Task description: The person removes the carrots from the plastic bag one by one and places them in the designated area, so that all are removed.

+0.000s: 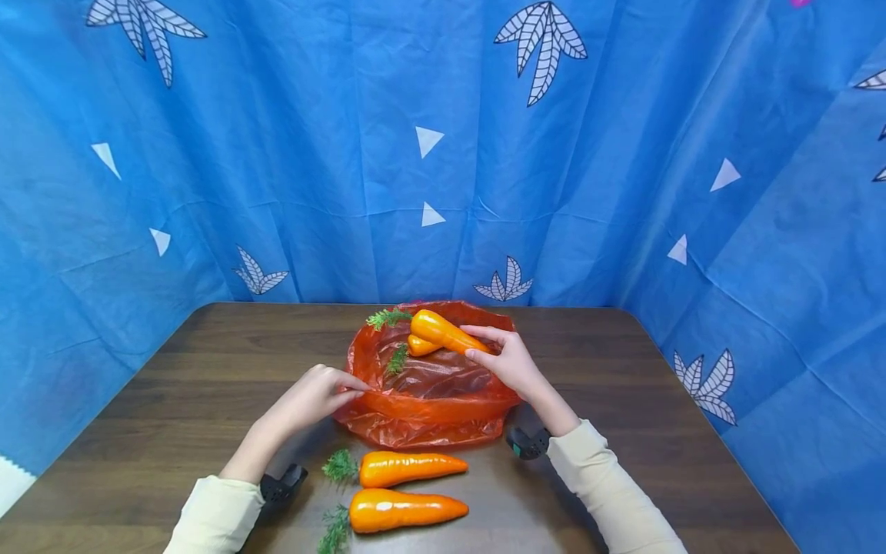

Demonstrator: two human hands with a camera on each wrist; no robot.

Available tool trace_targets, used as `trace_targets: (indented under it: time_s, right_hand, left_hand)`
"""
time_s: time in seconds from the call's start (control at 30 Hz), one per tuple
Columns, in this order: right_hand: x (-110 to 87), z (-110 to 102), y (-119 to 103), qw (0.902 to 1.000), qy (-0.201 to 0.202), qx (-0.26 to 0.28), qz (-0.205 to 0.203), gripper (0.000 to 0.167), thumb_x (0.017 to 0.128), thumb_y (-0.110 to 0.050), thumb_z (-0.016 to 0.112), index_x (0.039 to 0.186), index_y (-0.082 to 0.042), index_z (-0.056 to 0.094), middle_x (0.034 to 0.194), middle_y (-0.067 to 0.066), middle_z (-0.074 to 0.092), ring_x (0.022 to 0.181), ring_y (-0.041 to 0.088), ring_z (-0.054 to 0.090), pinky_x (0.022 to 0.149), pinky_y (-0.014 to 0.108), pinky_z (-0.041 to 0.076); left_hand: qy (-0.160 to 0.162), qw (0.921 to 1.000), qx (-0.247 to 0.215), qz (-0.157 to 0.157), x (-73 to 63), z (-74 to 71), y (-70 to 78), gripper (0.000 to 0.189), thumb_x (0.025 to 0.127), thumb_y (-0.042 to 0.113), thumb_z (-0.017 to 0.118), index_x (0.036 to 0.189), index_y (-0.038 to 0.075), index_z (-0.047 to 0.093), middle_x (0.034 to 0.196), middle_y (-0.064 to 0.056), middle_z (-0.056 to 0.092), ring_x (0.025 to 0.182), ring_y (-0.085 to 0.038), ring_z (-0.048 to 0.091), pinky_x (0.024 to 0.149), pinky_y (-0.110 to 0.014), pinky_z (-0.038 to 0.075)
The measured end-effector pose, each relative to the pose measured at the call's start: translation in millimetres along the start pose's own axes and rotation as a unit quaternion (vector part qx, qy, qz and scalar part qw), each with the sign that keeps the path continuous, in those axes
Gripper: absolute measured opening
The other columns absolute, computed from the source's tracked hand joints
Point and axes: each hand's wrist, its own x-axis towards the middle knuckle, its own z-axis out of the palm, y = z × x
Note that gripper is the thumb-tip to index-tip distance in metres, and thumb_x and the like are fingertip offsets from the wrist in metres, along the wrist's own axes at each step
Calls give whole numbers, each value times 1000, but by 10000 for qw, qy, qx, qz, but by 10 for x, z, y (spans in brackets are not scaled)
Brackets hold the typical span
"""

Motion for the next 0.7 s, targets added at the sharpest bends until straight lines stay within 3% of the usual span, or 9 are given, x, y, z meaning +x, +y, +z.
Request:
trace_targets:
  time_s: [0.2,0.5,0.7]
  right_hand:
    - [-198,59,-51,9998,-50,-121,115,41,89,-6,64,128,1,55,127,19,52,100,35,53,78,29,52]
    - [-457,111,-84,9997,-245,-75,7,39,89,-10,65,127,-2,57,120,16,56,95,28,56,77,31,52]
    - [-622,133,-104,9991,-373,-104,-153,39,89,-12,66,126,-3,58,125,14,55,98,27,56,79,31,51]
  left_hand:
    - [32,10000,36,30,-1,3,-9,11,83,10,72,93,10,76,85,1,70,70,-5,61,63,-18,50]
    - [111,9999,78,89,-1,-1,-19,11,82,8,73,92,10,76,85,1,70,70,-6,61,64,-18,51]
    - [119,9999,42,66,0,-6,-14,10,82,8,72,91,9,76,83,2,69,68,-5,60,62,-19,51]
